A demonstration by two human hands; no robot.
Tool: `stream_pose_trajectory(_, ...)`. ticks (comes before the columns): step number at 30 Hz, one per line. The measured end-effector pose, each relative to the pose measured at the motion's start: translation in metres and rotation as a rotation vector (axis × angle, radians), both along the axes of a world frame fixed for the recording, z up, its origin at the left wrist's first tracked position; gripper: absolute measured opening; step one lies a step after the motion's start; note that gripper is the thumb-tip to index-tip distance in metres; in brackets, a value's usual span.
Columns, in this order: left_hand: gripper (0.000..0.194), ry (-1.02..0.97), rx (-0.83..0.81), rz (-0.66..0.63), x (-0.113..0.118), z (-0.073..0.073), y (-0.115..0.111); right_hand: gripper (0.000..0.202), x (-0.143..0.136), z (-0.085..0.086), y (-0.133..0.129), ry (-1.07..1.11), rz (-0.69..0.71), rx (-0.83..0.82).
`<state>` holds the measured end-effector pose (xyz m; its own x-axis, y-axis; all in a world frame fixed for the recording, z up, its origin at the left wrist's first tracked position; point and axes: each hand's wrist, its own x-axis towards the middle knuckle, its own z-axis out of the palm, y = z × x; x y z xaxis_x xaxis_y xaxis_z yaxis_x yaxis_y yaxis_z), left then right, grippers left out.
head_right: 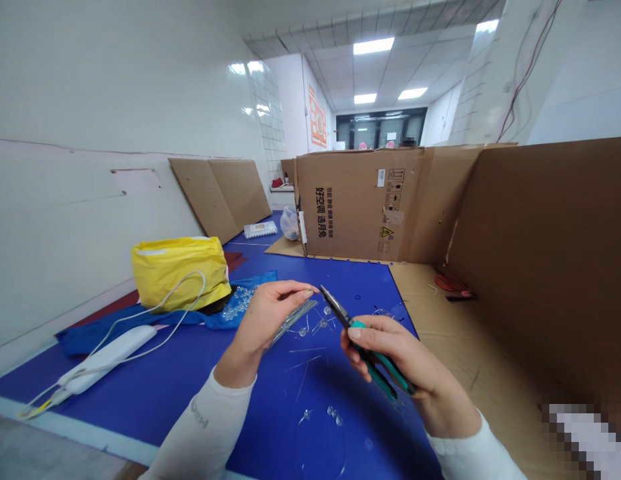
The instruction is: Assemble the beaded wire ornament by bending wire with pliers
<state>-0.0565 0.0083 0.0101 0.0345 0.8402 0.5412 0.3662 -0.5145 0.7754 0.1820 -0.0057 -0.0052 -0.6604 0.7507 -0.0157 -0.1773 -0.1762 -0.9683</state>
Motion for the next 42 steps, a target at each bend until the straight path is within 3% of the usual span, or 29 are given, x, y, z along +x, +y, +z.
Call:
stream_pose_trajectory(4, 0.014, -0.121, -0.161, -0.112, -0.002, 0.002, 0.001, 0.035, 0.003, 0.005, -0.002, 0.005, -0.022, 0.02)
stream_pose_trajectory(22, 0.027, -0.389, -0.502, -0.505, -0.006, 0.001, 0.005, 0.032, 0.008, 0.013, -0.007, -0.001, -0.065, 0.051)
stream_pose_trajectory(35, 0.027, -0.574, -0.671, -0.616, -0.004, -0.001, 0.007, 0.035, 0.008, 0.012, -0.004, -0.033, -0.061, 0.073)
stream_pose_trajectory(39, 0.027, -0.58, -0.678, -0.611, -0.003, -0.001, 0.008, 0.039, 0.014, 0.015, -0.001, -0.17, -0.134, 0.216)
stream_pose_trajectory(42, 0.029, -0.563, -0.677, -0.603, -0.002, -0.002, 0.008, 0.039, 0.03, 0.015, 0.009, -0.488, -0.327, 0.495)
